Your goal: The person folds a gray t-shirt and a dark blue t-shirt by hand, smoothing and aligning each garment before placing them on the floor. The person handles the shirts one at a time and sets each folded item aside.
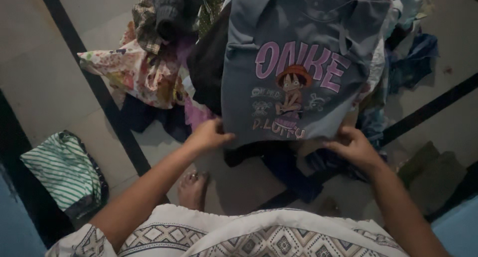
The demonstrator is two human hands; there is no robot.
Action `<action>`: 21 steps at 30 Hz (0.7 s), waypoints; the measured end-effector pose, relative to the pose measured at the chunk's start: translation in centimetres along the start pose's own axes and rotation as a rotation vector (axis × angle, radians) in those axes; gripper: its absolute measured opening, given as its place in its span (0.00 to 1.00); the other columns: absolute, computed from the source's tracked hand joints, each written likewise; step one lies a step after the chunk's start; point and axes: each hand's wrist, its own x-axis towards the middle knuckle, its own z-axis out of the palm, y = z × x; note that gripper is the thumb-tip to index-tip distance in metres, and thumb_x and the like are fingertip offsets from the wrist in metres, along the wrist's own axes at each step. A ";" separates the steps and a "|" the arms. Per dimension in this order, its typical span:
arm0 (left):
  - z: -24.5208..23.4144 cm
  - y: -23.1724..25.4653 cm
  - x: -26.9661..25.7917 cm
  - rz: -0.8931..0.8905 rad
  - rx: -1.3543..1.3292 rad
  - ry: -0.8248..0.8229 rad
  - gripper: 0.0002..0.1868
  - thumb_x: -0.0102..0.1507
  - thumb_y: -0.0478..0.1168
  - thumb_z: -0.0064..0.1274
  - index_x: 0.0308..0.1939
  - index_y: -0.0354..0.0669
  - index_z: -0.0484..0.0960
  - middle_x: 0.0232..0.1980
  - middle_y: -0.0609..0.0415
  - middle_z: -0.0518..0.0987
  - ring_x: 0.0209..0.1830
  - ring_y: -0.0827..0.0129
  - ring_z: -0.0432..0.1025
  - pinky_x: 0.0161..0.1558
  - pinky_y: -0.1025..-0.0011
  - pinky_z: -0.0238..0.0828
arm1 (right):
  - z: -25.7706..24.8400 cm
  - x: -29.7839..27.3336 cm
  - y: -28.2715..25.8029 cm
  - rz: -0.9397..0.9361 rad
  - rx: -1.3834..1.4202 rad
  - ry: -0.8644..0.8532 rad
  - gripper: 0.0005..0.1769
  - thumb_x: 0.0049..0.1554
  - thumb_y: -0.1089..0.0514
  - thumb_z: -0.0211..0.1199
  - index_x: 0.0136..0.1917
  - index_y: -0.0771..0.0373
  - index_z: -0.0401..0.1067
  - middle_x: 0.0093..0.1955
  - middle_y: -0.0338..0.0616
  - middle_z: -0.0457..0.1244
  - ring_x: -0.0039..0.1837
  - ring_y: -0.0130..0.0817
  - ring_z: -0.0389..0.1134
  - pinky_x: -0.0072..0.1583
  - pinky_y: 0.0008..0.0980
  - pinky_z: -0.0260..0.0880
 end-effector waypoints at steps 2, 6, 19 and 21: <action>-0.1 -0.2 -0.2 0.041 -0.134 -0.112 0.29 0.55 0.50 0.65 0.56 0.39 0.80 0.50 0.44 0.85 0.50 0.58 0.81 0.53 0.65 0.76 | 0.7 0.3 -0.7 -0.059 0.308 0.069 0.40 0.49 0.57 0.73 0.73 0.60 0.62 0.62 0.41 0.66 0.61 0.33 0.68 0.60 0.34 0.70; 0.2 -1.4 -0.5 0.090 -0.073 -0.165 0.26 0.56 0.47 0.61 0.56 0.38 0.82 0.48 0.45 0.87 0.47 0.60 0.82 0.52 0.64 0.77 | 2.5 0.1 -2.4 -0.020 0.192 0.075 0.46 0.46 0.56 0.78 0.73 0.60 0.59 0.66 0.45 0.64 0.66 0.37 0.67 0.63 0.35 0.67; -6.3 2.7 -4.7 -0.042 -0.463 -0.486 0.29 0.62 0.52 0.54 0.65 0.46 0.75 0.50 0.50 0.84 0.40 0.69 0.79 0.39 0.67 0.79 | 0.4 -2.2 -9.8 0.647 -0.237 -0.008 0.54 0.44 0.45 0.80 0.76 0.60 0.58 0.66 0.57 0.62 0.67 0.51 0.66 0.62 0.51 0.70; -8.0 5.1 -4.8 0.015 -0.660 -0.509 0.26 0.64 0.50 0.55 0.63 0.43 0.75 0.47 0.46 0.82 0.36 0.66 0.79 0.36 0.66 0.77 | -2.0 -2.5 -10.1 0.721 -0.141 0.242 0.50 0.43 0.44 0.76 0.75 0.57 0.63 0.63 0.56 0.65 0.62 0.52 0.68 0.59 0.53 0.69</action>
